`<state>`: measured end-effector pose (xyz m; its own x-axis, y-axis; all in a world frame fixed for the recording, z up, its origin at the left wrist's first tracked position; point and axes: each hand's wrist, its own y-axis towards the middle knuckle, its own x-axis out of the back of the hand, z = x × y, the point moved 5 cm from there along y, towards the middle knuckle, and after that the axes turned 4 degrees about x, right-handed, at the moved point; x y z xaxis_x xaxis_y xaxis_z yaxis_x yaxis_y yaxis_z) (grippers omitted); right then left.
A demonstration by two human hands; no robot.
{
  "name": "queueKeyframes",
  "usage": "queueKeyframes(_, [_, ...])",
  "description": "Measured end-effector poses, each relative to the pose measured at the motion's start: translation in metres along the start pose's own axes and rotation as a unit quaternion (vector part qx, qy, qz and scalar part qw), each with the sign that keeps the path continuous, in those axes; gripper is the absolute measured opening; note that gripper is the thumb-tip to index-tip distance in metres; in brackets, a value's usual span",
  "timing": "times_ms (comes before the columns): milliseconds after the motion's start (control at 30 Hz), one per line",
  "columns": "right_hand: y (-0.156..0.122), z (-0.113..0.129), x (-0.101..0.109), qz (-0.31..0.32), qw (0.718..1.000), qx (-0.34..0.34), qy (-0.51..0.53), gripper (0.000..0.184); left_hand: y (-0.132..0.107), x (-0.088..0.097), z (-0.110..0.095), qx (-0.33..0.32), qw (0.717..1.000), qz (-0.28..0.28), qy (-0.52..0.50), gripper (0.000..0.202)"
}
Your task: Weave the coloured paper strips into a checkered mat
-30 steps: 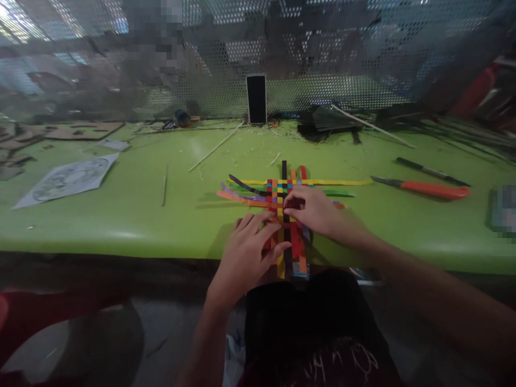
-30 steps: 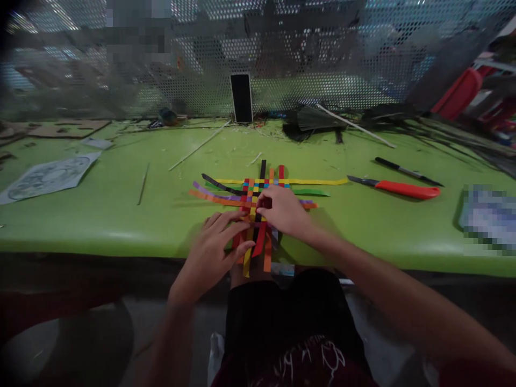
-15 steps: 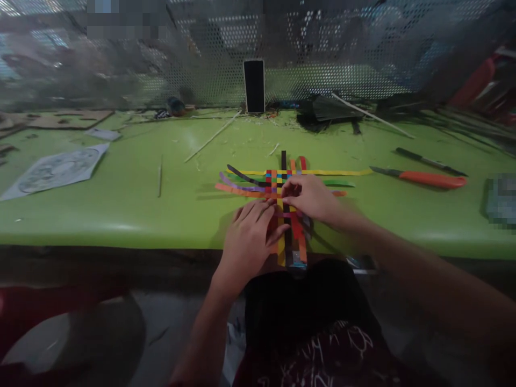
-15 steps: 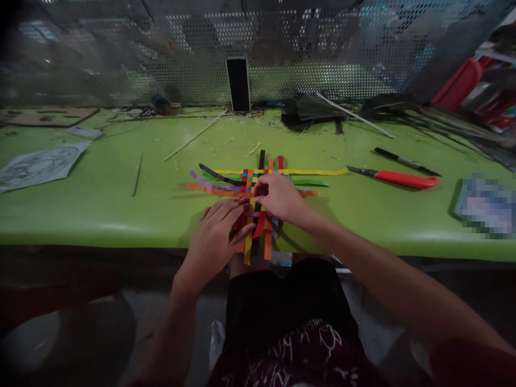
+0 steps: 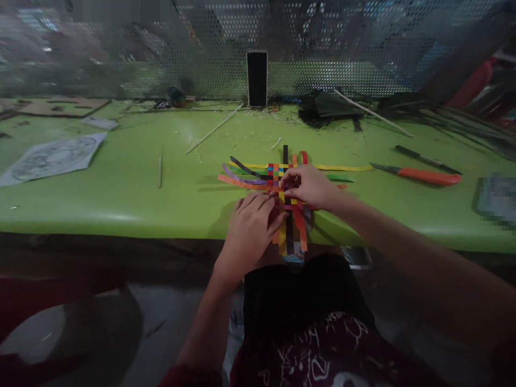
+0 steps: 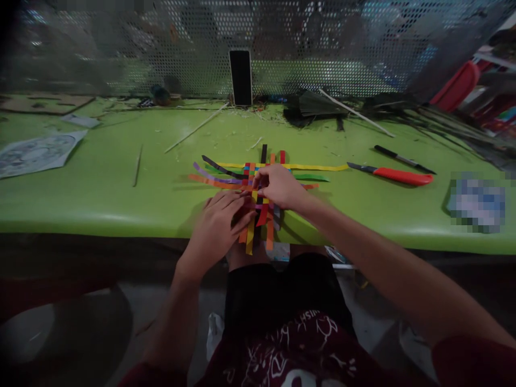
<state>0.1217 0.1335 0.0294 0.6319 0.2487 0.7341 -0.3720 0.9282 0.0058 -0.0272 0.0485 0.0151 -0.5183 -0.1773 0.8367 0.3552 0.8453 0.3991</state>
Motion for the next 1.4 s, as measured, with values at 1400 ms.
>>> queueKeyframes(1400, [0.019, -0.001, 0.007, 0.115, 0.993, -0.005, 0.015, 0.009, 0.009, -0.003, 0.017, -0.004, 0.998, 0.011, -0.058, 0.018])
